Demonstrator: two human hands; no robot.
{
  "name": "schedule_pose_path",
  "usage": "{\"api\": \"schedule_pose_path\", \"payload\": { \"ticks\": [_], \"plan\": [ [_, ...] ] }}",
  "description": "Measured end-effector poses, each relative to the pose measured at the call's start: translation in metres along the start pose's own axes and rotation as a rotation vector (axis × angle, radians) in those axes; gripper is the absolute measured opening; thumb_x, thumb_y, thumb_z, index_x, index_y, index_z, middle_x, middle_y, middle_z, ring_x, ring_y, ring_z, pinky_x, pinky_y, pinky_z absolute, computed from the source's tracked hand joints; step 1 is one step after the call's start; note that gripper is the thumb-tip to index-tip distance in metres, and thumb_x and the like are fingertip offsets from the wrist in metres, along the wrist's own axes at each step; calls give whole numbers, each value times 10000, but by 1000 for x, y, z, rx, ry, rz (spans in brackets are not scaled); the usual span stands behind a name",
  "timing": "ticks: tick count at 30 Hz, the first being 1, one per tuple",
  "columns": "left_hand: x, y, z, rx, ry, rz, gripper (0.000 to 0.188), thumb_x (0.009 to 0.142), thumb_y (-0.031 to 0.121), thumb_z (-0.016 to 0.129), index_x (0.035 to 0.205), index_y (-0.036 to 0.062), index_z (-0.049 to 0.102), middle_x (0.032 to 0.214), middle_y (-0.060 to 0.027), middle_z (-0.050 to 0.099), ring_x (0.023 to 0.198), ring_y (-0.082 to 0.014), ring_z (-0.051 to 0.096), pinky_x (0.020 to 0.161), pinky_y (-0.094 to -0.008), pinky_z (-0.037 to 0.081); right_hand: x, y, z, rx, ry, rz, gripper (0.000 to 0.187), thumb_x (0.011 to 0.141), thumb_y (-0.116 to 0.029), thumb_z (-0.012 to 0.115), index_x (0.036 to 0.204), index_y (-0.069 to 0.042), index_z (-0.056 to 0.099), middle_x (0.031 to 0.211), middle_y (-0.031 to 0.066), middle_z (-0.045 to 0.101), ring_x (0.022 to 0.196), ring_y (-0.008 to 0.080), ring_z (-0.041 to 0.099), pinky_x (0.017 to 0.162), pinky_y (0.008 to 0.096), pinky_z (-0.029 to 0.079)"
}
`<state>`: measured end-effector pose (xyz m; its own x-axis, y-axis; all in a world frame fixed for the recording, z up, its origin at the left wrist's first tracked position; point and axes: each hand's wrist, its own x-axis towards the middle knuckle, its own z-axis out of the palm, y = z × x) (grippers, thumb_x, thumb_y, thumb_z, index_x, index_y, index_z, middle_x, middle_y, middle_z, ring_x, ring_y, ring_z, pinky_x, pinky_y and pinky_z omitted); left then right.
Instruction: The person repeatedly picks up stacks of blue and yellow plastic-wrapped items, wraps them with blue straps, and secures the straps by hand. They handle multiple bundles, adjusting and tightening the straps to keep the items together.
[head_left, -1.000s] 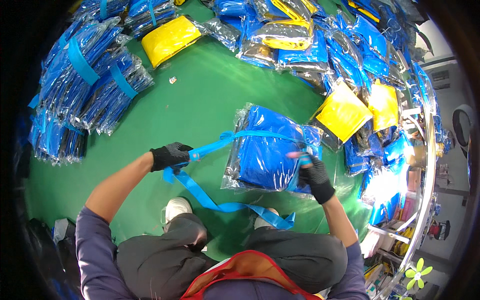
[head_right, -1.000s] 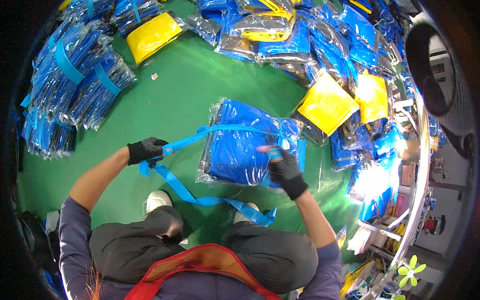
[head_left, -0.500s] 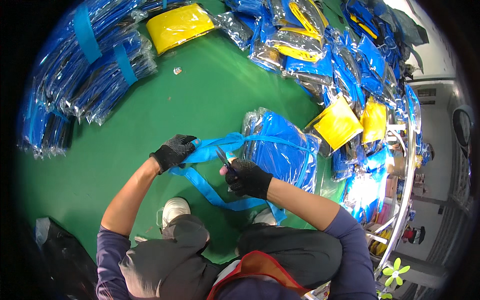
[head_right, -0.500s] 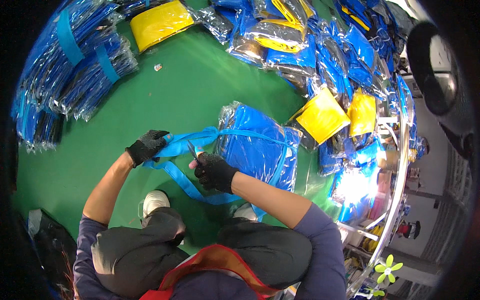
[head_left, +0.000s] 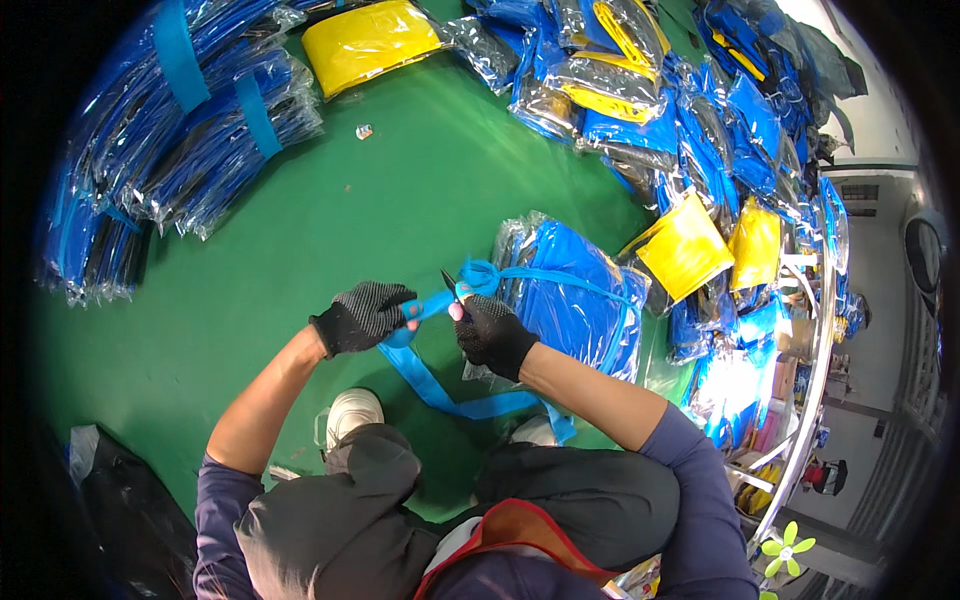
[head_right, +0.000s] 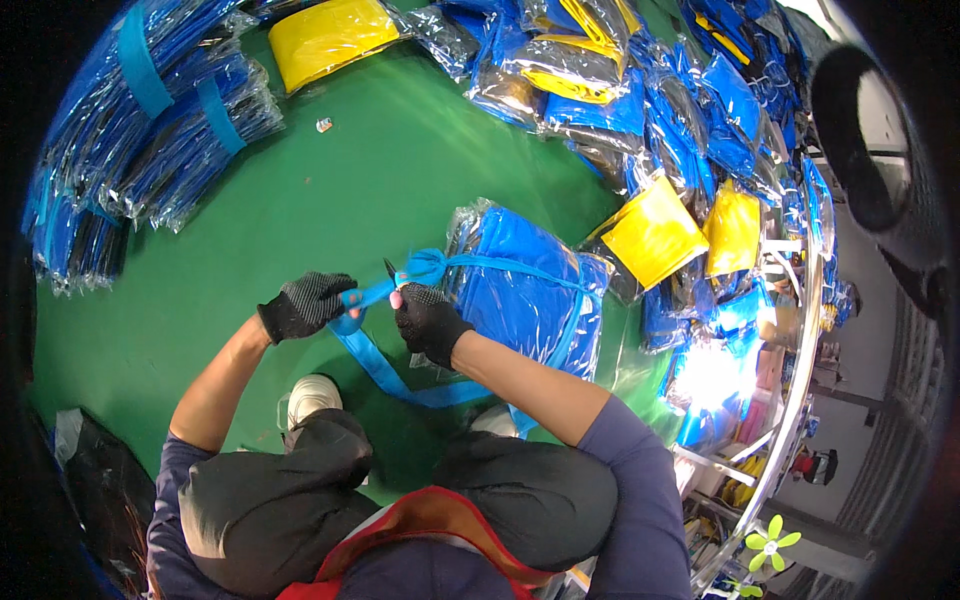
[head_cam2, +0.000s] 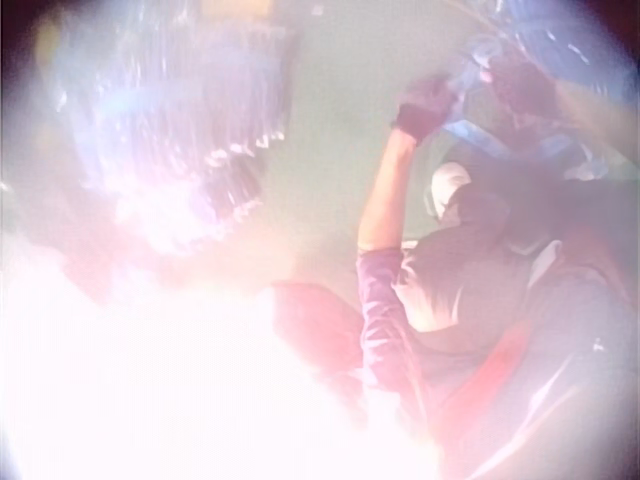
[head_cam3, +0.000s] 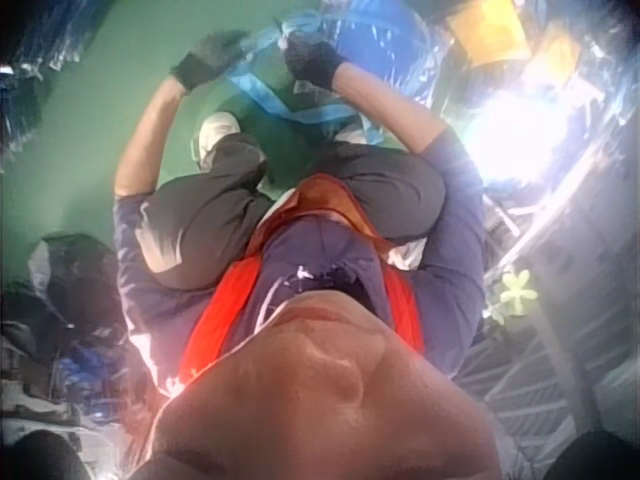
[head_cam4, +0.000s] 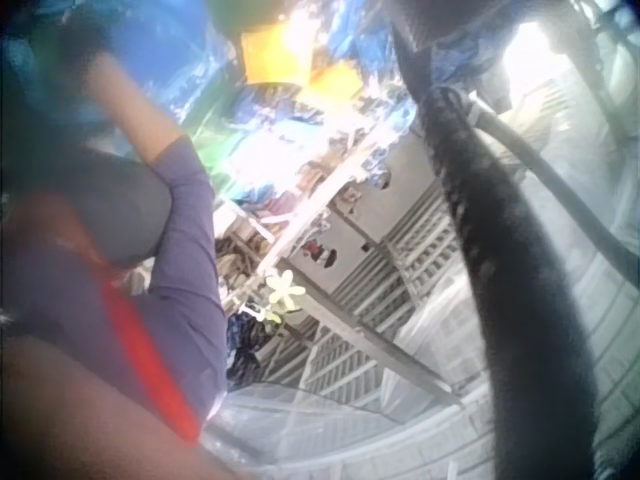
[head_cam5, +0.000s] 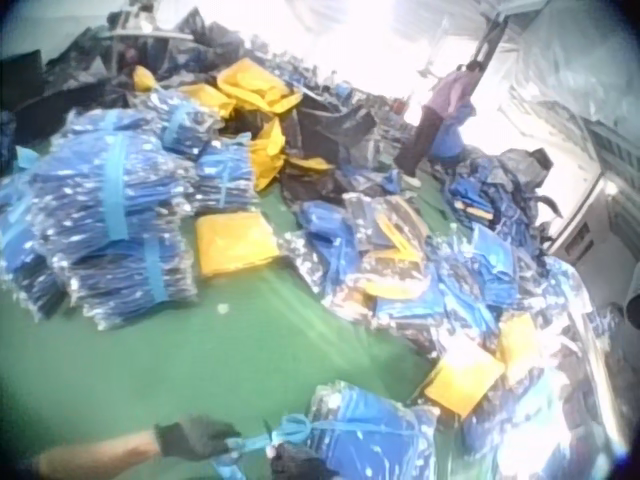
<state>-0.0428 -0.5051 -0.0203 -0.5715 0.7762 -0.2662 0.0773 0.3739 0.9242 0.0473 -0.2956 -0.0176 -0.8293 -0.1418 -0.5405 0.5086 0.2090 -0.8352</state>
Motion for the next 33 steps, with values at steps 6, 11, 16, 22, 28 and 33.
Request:
{"api": "schedule_pose_path", "payload": {
  "ticks": [6, 11, 16, 22, 28, 33],
  "plan": [
    [-41, 42, 69, 213, -1072, -132, 567, 801, 390, 567, 1262, 70, 485, 1197, -177, 540, 1103, -296, 512, 949, -409, 384, -28, -1, -76, -667, 117, -564, 148, 887, -165, 476, 962, -61, 549, 754, 96, 542, 617, 228, 519, 604, 344, 443],
    [-8, 19, 98, 263, -510, 185, 363, 884, 369, 476, 1037, 61, 590, 919, -160, 621, 876, -254, 601, 789, -363, 452, -114, 80, -247, -319, 1037, -244, 291, 846, -158, 531, 1076, 18, 563, 968, 172, 616, 846, 315, 578, 778, 359, 458],
    [80, -14, 95, -298, 23, 31, 520, 862, 572, 475, 1012, 80, 550, 854, -49, 587, 785, -138, 540, 731, -307, 441, -177, 261, -274, 439, 931, 299, 296, 898, -329, 430, 1013, -80, 543, 1064, 114, 604, 933, 264, 562, 774, 427, 444],
    [78, 15, 126, -608, 12, -292, 1073, 695, 725, 547, 1402, 24, 149, 1290, -223, 414, 1166, -285, 448, 941, -408, 393, -132, 268, -260, 745, 444, -159, 500, 925, -412, 343, 1290, -85, 443, 1242, 122, 524, 1095, 323, 506, 961, 449, 394],
    [-10, -36, 73, -878, 375, -21, 653, 816, 439, 622, 1257, 1, 423, 1196, -161, 519, 1058, -223, 535, 898, -348, 457, -79, 38, -165, 404, 766, -474, 379, 919, -331, 455, 1093, -10, 556, 1034, 158, 592, 884, 243, 585, 782, 373, 488],
    [-169, -66, 39, -1592, 759, 292, 622, 822, 393, 605, 1285, 34, 398, 1230, -182, 490, 1059, -277, 536, 873, -423, 486, -36, -197, -14, 43, 100, -691, 307, 929, -171, 470, 1176, 6, 514, 1118, 89, 563, 948, 176, 543, 833, 298, 441]
  ]
}}
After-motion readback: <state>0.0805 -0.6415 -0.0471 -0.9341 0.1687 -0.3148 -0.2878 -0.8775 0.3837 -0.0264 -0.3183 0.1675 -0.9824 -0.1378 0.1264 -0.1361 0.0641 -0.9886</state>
